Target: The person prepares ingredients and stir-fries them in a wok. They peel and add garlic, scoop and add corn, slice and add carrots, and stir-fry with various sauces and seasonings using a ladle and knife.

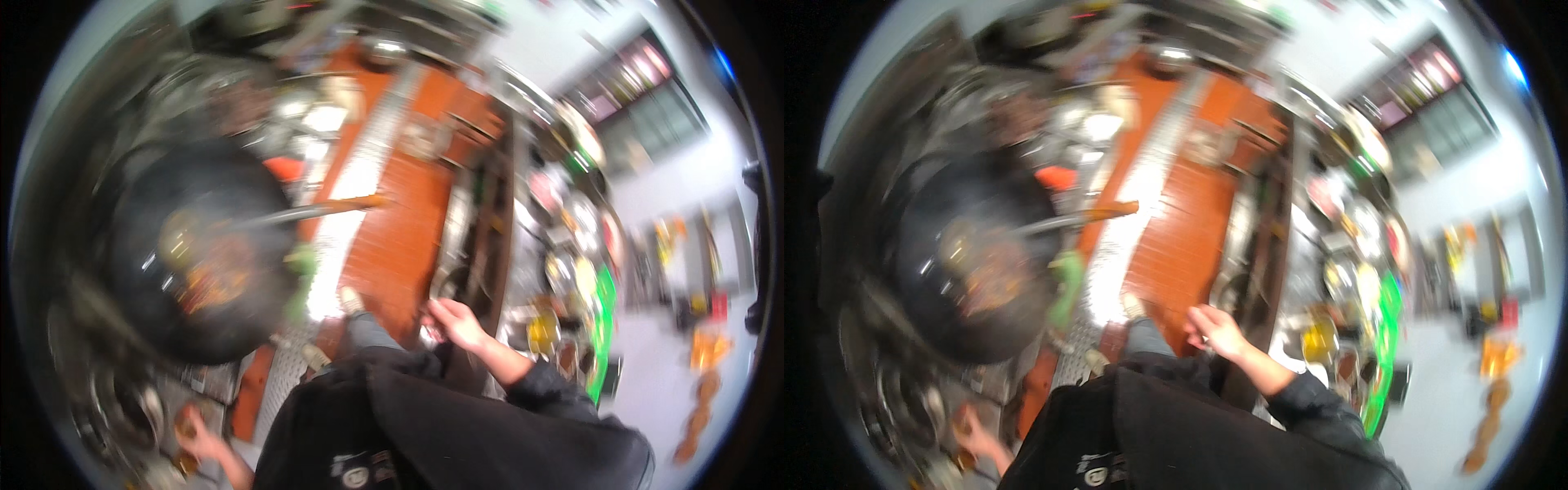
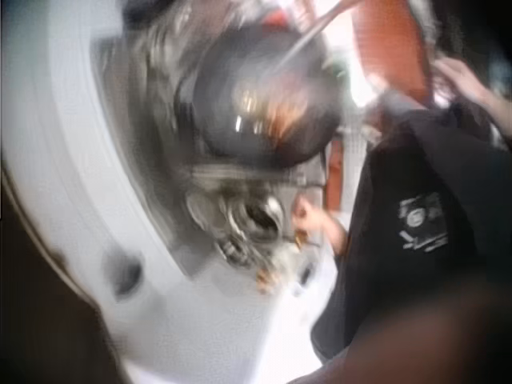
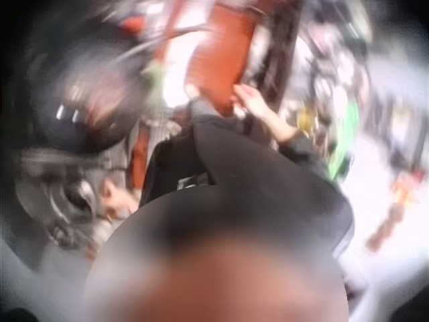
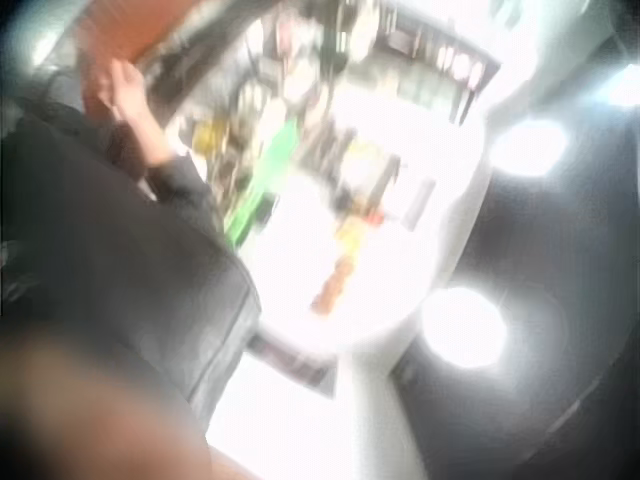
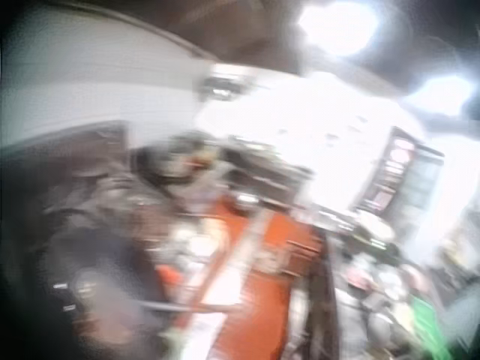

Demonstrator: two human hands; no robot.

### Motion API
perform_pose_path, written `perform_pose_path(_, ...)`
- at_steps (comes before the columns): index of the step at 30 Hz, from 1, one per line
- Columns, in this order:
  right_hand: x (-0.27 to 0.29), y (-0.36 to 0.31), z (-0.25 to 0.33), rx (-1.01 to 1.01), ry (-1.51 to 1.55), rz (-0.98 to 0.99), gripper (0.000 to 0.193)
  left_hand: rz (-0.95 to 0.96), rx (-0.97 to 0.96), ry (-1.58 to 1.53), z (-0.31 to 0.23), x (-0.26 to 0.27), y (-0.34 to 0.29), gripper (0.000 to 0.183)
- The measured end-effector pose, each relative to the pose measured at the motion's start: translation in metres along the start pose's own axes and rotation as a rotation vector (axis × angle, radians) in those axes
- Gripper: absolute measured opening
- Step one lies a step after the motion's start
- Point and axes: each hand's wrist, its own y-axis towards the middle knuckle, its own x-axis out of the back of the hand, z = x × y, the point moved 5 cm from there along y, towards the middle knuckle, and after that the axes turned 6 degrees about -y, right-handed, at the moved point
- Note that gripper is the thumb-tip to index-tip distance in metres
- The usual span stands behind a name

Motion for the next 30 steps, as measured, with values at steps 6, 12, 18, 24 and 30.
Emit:
perform_pose_path(6, 0.010, -0.065, -0.012, 0.076, -0.247, -0.150, 0.024, 0.324, -0.212, -0.301, -0.116, 0.020, -0.029, 0.074)
perform_pose_path(12, 0.139, -0.133, -0.016, 0.394, -0.512, -0.569, 0.024, 0.825, -0.491, -0.581, -0.252, -0.028, -0.106, 0.077)
perform_pose_path(18, 0.350, -0.284, -0.140, -0.469, -0.735, -1.427, 0.031, 1.291, -0.665, -0.720, -0.350, -0.057, -0.190, 0.080)
perform_pose_path(24, 0.380, -0.294, -0.268, -0.884, -0.606, -1.055, 0.043, 1.582, -0.743, -0.740, -0.408, -0.068, -0.267, 0.083)
perform_pose_path(30, 0.376, -0.320, -0.259, -0.406, -0.414, -1.527, 0.028, 1.682, -0.742, -0.658, -0.433, -0.078, -0.309, 0.082)
